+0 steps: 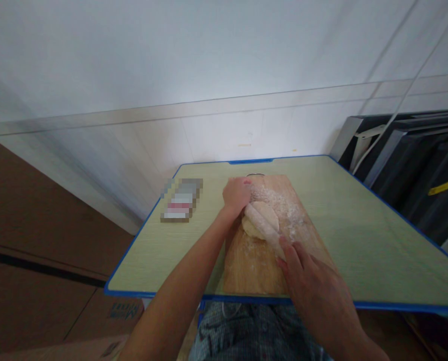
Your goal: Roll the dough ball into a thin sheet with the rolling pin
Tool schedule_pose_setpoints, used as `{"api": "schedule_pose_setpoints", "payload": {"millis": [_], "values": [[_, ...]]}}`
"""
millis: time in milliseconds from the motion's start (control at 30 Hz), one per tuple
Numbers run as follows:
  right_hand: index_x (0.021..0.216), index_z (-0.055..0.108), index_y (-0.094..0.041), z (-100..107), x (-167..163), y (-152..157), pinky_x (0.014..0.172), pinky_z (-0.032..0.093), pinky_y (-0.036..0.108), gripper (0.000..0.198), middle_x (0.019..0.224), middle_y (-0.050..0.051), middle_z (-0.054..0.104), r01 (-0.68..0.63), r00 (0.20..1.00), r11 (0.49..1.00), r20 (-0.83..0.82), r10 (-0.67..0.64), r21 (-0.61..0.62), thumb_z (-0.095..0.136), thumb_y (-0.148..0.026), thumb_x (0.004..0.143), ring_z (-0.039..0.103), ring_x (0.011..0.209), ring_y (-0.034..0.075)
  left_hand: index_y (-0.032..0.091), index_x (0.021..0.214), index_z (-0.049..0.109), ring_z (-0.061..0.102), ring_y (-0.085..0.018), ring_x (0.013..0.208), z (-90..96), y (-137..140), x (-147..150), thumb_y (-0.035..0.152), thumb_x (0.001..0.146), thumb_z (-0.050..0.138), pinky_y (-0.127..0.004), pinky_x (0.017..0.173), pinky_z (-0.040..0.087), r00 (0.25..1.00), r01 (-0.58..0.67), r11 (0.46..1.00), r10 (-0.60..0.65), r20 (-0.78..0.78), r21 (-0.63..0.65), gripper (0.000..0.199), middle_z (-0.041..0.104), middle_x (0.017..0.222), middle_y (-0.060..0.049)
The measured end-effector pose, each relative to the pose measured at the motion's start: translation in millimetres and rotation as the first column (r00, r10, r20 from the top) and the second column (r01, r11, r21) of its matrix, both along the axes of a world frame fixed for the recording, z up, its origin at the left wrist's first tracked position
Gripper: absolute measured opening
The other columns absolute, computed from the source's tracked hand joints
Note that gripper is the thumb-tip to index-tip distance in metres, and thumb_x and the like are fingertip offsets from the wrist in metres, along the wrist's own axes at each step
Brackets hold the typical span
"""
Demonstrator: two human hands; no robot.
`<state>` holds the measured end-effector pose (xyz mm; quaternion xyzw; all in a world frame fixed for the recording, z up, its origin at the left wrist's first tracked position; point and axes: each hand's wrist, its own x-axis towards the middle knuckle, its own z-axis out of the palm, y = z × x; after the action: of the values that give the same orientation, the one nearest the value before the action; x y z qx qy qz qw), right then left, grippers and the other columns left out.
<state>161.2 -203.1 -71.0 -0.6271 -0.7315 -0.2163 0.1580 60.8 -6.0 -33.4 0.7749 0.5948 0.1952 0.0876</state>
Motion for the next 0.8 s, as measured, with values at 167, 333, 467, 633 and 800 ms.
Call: {"api": "schedule_pose_setpoints", "payload": {"millis": [167, 333, 467, 633, 800], "values": [[0.107, 0.051, -0.015, 3.5, 8.0, 7.7, 0.046, 0.048, 0.031, 0.026, 0.091, 0.010, 0.067, -0.036, 0.971, 0.998, -0.239, 0.022, -0.055, 0.033, -0.022, 0.089, 0.063, 0.055, 0.019, 0.022, 0.101, 0.065, 0.058, -0.020, 0.101, 3.6, -0.7, 5.5, 0.018, 0.082, 0.040, -0.030, 0.081, 0.045, 0.994, -0.045, 0.999, 0.046, -0.096, 0.006, 0.032, 0.066, 0.106, -0.006], [0.102, 0.052, -0.018, 8.3, 25.3, 16.3, 0.056, 0.052, 0.034, 0.024, 0.093, 0.009, 0.068, -0.135, 0.899, 0.982, -0.434, 0.063, -0.136, 0.035, -0.029, 0.090, 0.066, 0.068, 0.022, 0.020, 0.101, 0.064, 0.057, -0.021, 0.101, 5.7, -0.5, 9.0, 0.019, 0.085, 0.036, -0.030, 0.079, 0.045, 0.991, -0.053, 0.998, 0.057, -0.122, 0.029, 0.032, 0.065, 0.107, -0.007], [0.104, 0.052, -0.017, 6.9, 16.1, 11.1, 0.048, 0.050, 0.032, 0.023, 0.091, 0.009, 0.068, -0.063, 0.946, 0.992, -0.323, 0.024, -0.111, 0.038, -0.025, 0.088, 0.065, 0.061, 0.021, 0.022, 0.100, 0.064, 0.057, -0.019, 0.101, 4.0, 0.2, 8.1, 0.016, 0.083, 0.038, -0.029, 0.080, 0.044, 0.994, -0.057, 0.998, 0.058, -0.088, 0.016, 0.031, 0.065, 0.107, -0.004], [0.111, 0.052, -0.014, 2.8, -11.8, -2.2, 0.040, 0.046, 0.027, 0.038, 0.092, 0.013, 0.067, 0.054, 0.998, 0.996, -0.029, -0.057, -0.071, 0.037, -0.003, 0.077, 0.063, 0.053, 0.019, 0.025, 0.098, 0.064, 0.057, -0.016, 0.098, 0.3, 3.0, 8.6, 0.014, 0.080, 0.041, -0.026, 0.082, 0.043, 1.000, 0.004, 1.000, -0.004, 0.004, 0.023, 0.031, 0.066, 0.105, 0.000], [0.110, 0.052, -0.016, 5.8, 11.0, 6.7, 0.043, 0.049, 0.029, 0.029, 0.095, 0.011, 0.067, -0.036, 0.985, 0.994, -0.169, 0.019, -0.101, 0.037, -0.016, 0.085, 0.064, 0.057, 0.020, 0.023, 0.097, 0.064, 0.057, -0.018, 0.099, 2.6, 0.5, 7.9, 0.015, 0.082, 0.040, -0.028, 0.079, 0.044, 0.997, -0.050, 0.999, 0.051, -0.054, 0.017, 0.029, 0.066, 0.104, -0.003]]}}
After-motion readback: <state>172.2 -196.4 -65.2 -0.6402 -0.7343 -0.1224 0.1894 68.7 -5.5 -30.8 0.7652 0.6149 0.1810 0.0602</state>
